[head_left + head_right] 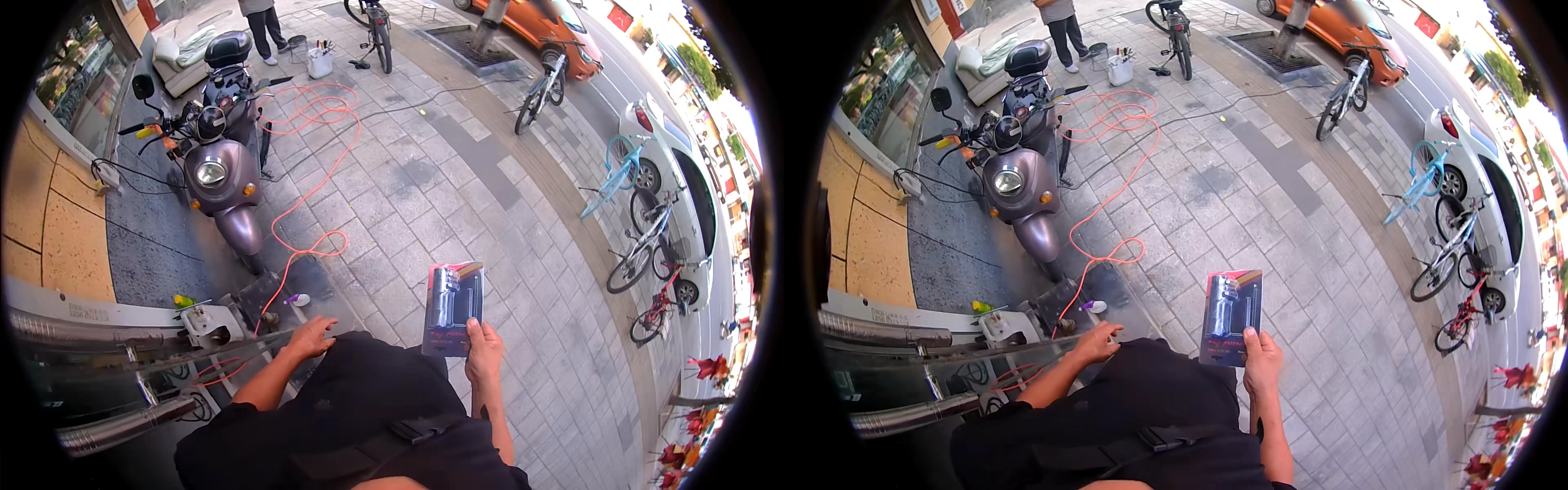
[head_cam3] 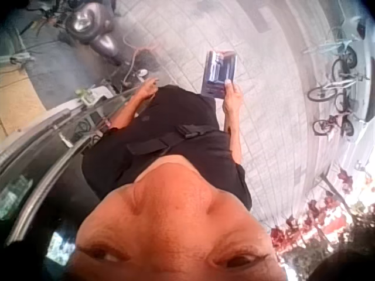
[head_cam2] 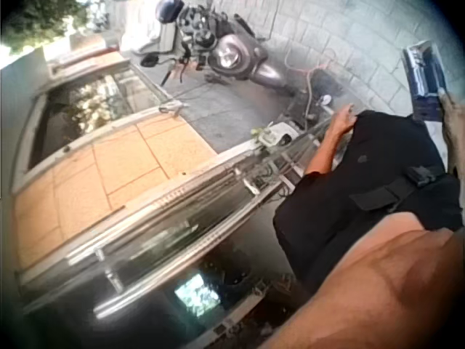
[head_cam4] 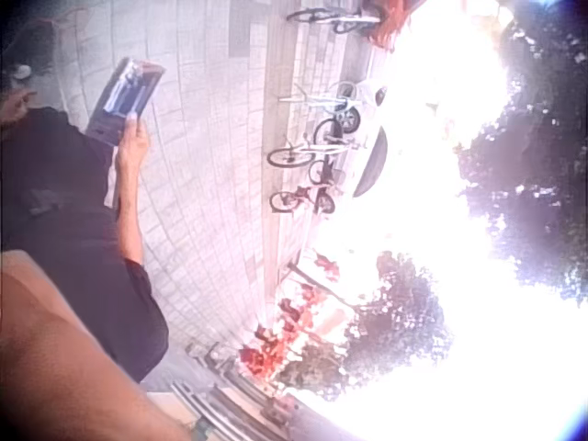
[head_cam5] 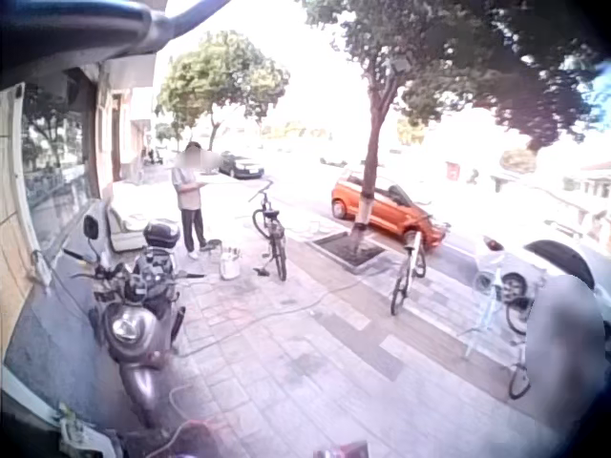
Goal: The person unpacks a new bicycle bell and handlebar grips, then installs them on a bicycle handlebar using a hex key. They tighten the bell mount and slide on the grips, adjusting the handlebar position as needed.
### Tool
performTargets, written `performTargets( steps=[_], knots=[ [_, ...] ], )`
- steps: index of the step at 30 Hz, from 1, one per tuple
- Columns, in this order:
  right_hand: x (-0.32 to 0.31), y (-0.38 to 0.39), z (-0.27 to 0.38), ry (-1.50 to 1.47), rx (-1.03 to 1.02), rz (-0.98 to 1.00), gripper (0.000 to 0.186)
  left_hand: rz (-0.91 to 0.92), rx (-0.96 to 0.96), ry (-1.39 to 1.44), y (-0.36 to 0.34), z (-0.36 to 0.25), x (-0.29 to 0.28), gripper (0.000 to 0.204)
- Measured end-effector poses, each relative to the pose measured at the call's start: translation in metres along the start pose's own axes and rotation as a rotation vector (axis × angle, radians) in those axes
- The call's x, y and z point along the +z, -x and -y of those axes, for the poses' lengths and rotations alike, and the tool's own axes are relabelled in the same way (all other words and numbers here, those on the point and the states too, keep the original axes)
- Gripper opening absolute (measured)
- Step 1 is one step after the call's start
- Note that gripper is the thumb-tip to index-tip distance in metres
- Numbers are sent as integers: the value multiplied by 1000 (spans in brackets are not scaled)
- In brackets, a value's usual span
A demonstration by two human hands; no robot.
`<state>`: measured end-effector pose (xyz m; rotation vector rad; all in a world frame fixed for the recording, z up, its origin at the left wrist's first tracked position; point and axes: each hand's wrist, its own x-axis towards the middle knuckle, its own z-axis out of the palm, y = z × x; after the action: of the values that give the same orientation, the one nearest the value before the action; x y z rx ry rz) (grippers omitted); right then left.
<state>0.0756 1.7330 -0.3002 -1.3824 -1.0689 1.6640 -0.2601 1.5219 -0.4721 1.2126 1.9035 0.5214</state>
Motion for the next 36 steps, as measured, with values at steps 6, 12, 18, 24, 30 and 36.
performTargets(
  steps=[6, 12, 18, 24, 30, 36],
  knots=[
    [86, -241, 54, 89, -9, 257, 26, 154, -49, 204, -210, -17, -62, 53],
    [168, -574, 38, 74, -15, 684, 32, 9, 272, 1179, -520, -81, -123, 74],
    [306, -813, 129, 322, 3, 871, 33, -155, 242, 1520, -760, -160, -231, 57],
    [433, -1050, 188, 479, 52, 928, 28, -69, 316, 1481, -1003, -134, -346, 50],
    [554, -1265, 274, 576, 149, 673, 19, 164, 373, 1289, -1266, -143, -514, 56],
    [686, -1449, 373, 292, 108, 561, 18, 14, 273, 982, -1457, -188, -718, 58]
  ],
)
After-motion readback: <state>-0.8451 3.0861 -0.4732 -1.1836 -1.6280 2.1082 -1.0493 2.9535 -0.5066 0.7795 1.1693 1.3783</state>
